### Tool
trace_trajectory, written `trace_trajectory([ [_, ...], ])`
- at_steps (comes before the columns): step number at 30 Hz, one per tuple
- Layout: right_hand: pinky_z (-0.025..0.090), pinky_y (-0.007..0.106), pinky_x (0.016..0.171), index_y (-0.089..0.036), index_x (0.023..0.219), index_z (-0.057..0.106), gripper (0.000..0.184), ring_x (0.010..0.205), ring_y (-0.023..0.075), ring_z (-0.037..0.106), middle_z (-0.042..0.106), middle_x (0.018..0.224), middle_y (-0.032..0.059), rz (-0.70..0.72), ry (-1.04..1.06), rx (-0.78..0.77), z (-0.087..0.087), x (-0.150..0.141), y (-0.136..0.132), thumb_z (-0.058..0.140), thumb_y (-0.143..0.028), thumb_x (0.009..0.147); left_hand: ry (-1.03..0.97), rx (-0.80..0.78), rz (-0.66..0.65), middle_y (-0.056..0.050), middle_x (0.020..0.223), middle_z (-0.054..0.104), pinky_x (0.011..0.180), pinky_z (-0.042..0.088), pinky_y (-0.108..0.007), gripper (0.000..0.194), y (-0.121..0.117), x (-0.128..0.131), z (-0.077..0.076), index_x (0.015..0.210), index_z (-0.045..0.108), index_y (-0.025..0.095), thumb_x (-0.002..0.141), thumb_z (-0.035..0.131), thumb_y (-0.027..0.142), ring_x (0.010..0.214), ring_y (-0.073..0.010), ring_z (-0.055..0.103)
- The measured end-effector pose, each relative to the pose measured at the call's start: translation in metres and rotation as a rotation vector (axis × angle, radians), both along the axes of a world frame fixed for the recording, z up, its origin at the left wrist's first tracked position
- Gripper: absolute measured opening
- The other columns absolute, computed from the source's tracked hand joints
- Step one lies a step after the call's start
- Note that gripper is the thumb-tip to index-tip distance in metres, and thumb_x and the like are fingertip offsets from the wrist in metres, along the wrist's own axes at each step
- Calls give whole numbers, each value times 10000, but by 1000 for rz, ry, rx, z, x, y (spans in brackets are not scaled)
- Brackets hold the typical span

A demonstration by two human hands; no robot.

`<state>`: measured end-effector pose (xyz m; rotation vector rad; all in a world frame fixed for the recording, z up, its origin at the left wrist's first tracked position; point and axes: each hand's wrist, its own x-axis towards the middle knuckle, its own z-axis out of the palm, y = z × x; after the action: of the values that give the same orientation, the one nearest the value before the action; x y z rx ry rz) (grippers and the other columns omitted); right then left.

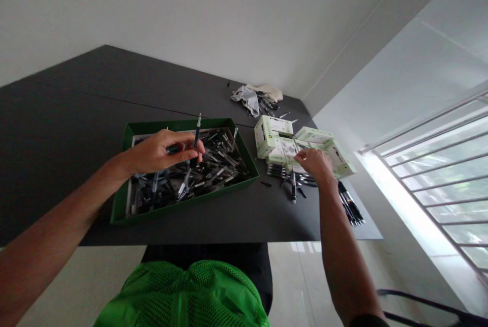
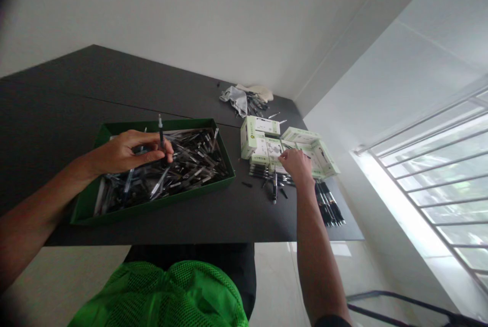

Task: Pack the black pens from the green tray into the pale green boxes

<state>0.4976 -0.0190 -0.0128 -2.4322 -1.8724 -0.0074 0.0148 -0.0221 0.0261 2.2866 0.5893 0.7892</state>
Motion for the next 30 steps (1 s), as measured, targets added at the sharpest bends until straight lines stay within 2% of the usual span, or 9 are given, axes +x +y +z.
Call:
trace_trajectory([
  [4,524,383,829,-183,930,834,213,947,303,749,816,955,132,12,52,54,5,-3,-4,647,-266,870,24,-38,14,-48,948,804,714,513,-182,183,0,0,-1,1111,714,123,1067,609,266,789,-96,692],
  [7,549,346,801,-175,964,792,222,873,253,766,817,908,98,42,129,115,14,-13,-13,613,-284,892,40,-61,9,-54,961,808,732,520,-182,192,1,0,-1,1113,716,117,1069,611,272,809,-103,710],
  [9,565,325,754,-183,961,753,200,758,215,770,813,850,67,85,263,177,24,-28,-22,611,-309,897,37,-55,5,-50,950,812,730,528,-182,197,2,0,-3,1110,720,125,1063,623,290,786,-104,713],
  [12,576,324,683,-198,898,694,132,691,220,776,794,756,50,194,559,322,43,-66,-36,666,-323,865,31,-55,5,-35,938,815,731,551,-185,208,3,0,-6,1098,729,162,1048,642,344,809,-125,745],
  [15,568,312,650,-216,918,635,131,787,226,785,809,837,60,373,873,407,61,-117,-45,666,-343,906,54,-63,7,-23,938,815,725,554,-184,207,5,0,-8,1093,737,185,1043,648,365,816,-133,759],
  [18,555,303,714,-228,941,620,155,944,198,743,797,1018,58,627,1193,451,70,-170,-42,650,-379,961,70,-50,-1,-20,935,816,671,527,-178,213,7,0,-9,1106,740,191,1045,646,372,765,-121,738],
  [20,531,298,791,-233,951,639,162,972,169,696,766,1050,36,724,1314,500,71,-201,-35,658,-392,976,73,-38,-1,-22,929,819,644,509,-178,213,7,0,-9,1105,742,194,1046,647,375,748,-118,726],
  [25,476,292,836,-245,988,658,178,986,152,618,705,1056,10,772,1418,476,71,-246,-18,685,-421,971,59,-39,-25,-33,922,827,643,509,-179,218,6,0,-8,1084,735,186,1053,635,377,758,-124,733],
  [30,474,303,869,-249,1006,664,219,1016,165,608,684,1052,10,816,1363,446,70,-254,-14,668,-467,987,57,-30,-42,-44,925,828,635,504,-185,221,5,2,-5,1058,732,165,1050,638,365,757,-132,743],
])
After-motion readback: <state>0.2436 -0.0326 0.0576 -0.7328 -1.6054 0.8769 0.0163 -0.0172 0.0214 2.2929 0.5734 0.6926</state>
